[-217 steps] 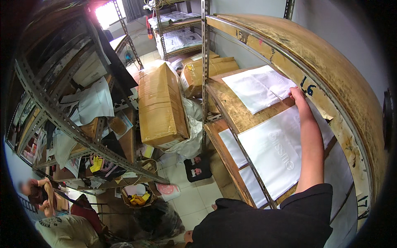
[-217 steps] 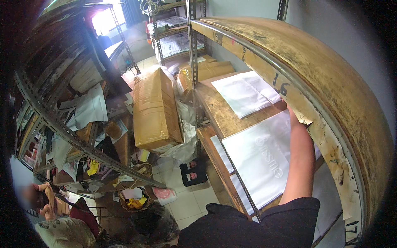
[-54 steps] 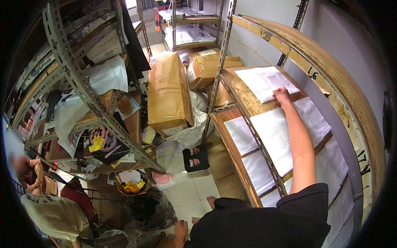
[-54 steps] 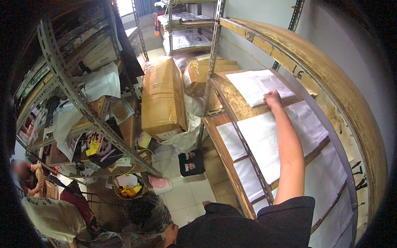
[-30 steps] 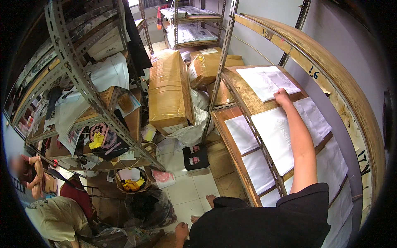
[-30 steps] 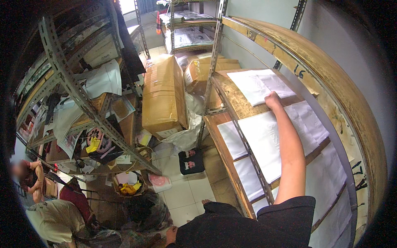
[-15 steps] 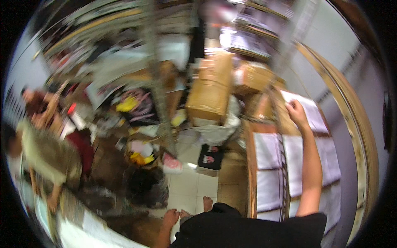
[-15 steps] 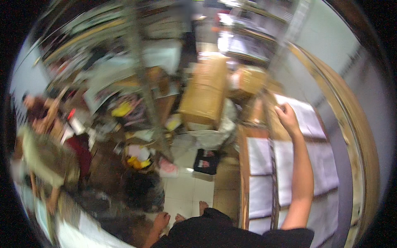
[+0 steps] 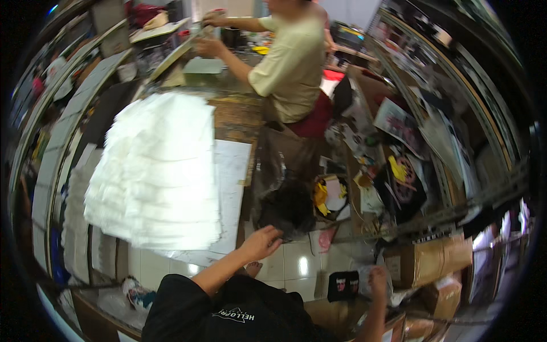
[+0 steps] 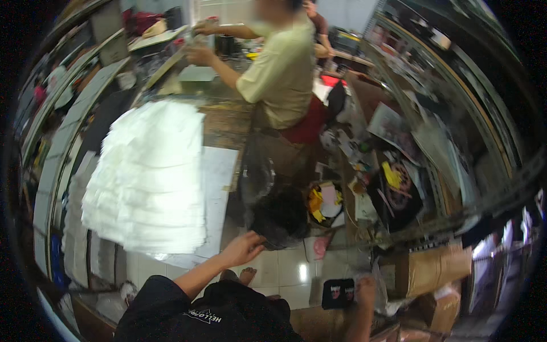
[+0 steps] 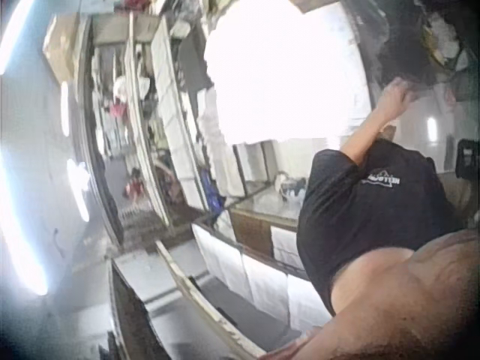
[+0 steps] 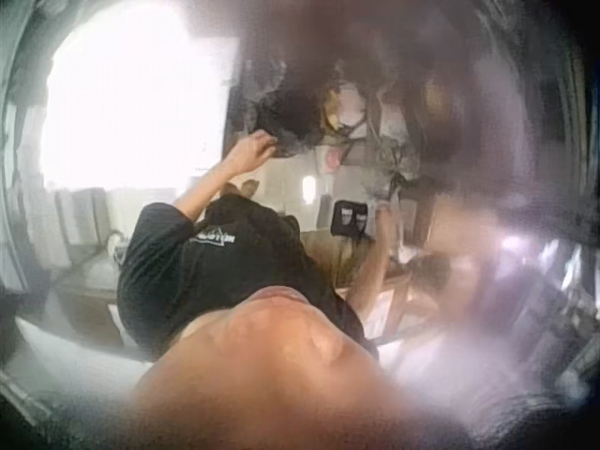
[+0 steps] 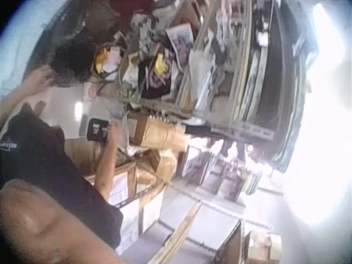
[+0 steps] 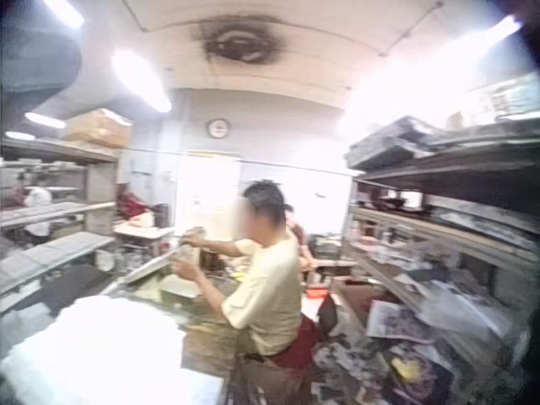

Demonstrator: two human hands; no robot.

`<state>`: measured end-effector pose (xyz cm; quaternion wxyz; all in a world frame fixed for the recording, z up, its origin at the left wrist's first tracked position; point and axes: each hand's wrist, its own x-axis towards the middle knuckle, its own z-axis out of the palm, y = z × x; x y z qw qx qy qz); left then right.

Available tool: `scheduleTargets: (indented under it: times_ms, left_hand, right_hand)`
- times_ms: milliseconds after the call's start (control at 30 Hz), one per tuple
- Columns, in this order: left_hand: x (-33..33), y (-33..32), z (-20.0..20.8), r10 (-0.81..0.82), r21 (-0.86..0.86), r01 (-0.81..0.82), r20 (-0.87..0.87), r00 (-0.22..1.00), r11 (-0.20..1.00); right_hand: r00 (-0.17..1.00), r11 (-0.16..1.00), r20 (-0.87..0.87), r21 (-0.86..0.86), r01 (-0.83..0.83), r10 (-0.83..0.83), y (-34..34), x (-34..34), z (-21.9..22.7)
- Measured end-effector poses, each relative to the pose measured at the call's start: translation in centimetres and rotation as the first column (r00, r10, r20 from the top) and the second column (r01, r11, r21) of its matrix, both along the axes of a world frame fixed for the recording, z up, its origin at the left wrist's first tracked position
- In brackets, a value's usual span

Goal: The person repeatedly picks up white sheets from a table and places them onto a wooden rack. The person handles the sheets one at a time, moving back and forth between the table and the rack.

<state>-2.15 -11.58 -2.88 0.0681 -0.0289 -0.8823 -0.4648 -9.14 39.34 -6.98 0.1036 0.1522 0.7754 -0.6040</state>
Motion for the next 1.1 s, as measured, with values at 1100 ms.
scheduleTargets:
  times_ms: [1100]
  left_hand:
    - [7.6,-17.0,-0.6,0.555,-0.518,-0.677,-0.397,0.731,0.522]
  right_hand:
    - [0.657,0.522,0.283,0.426,-0.739,0.699,-10.8,11.9,-24.7]
